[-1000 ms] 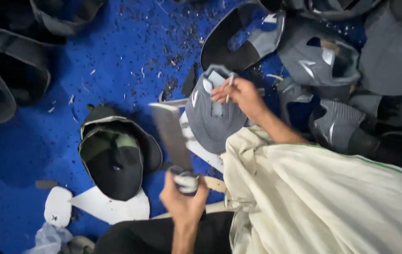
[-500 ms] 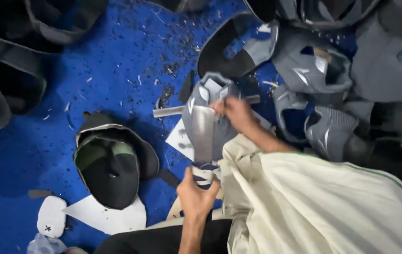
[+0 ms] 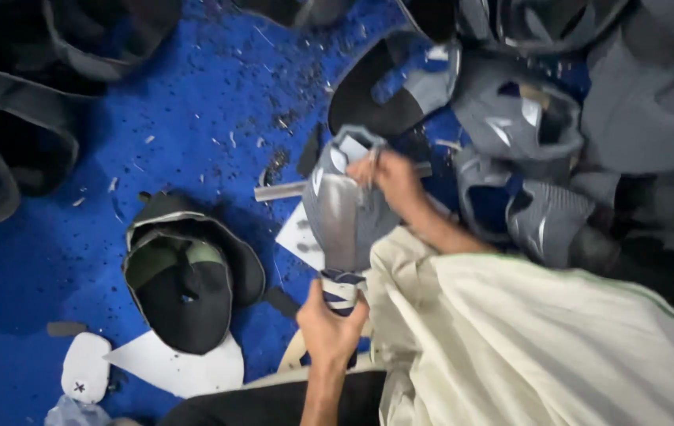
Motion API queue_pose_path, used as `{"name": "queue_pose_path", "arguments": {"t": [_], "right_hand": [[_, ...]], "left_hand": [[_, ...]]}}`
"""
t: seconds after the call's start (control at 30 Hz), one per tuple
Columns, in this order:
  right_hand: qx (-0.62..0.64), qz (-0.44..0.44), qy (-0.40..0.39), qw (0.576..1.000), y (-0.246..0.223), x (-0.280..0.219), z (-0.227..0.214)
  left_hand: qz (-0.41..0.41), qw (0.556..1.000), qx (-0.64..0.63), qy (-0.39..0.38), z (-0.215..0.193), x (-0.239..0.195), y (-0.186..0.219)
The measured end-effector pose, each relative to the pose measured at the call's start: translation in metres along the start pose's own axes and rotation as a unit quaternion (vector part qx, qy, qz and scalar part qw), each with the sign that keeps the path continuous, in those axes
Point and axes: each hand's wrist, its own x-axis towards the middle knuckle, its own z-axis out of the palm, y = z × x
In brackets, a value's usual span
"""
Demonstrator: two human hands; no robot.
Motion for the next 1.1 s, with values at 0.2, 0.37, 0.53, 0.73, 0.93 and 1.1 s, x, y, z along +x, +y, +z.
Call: {"name": "queue_pose_path", "arguments": {"t": [0.2, 0.37, 0.53, 0.73, 0.93, 1.1], "right_hand": [[0.122, 0.161, 0.023, 0.979, -0.043, 0.028, 0.003], [-0.212, -0.057, -0.017, 0.976, -0.076, 0.006, 0.018], [-0.040, 0.048, 0.045, 0.997, -0.033, 0.021, -0.004], [0.147, 0.186, 0.051, 0.970, -0.036, 0.046, -0.005], [-0.219, -0.076, 0.035, 0.972, -0.048, 0.028, 0.007], [0.291, -0.017, 0.130, 0.948, 0.017, 0.034, -0.030]], "left_hand": [[0.282, 0.923, -0.215, 0.148, -0.051, -0.008, 0.058], [0.160, 0.980, -0.085, 0.078, -0.003, 0.011, 0.002], [-0.011, 0.999, -0.050, 0.012, -0.028, -0.007, 0.030], [0.186, 0.965, -0.125, 0.138, -0.076, 0.001, 0.083], [0.187, 0.980, -0.034, 0.058, -0.004, 0.036, 0.019], [-0.054, 0.997, -0.017, 0.046, -0.040, -0.006, 0.021]]}}
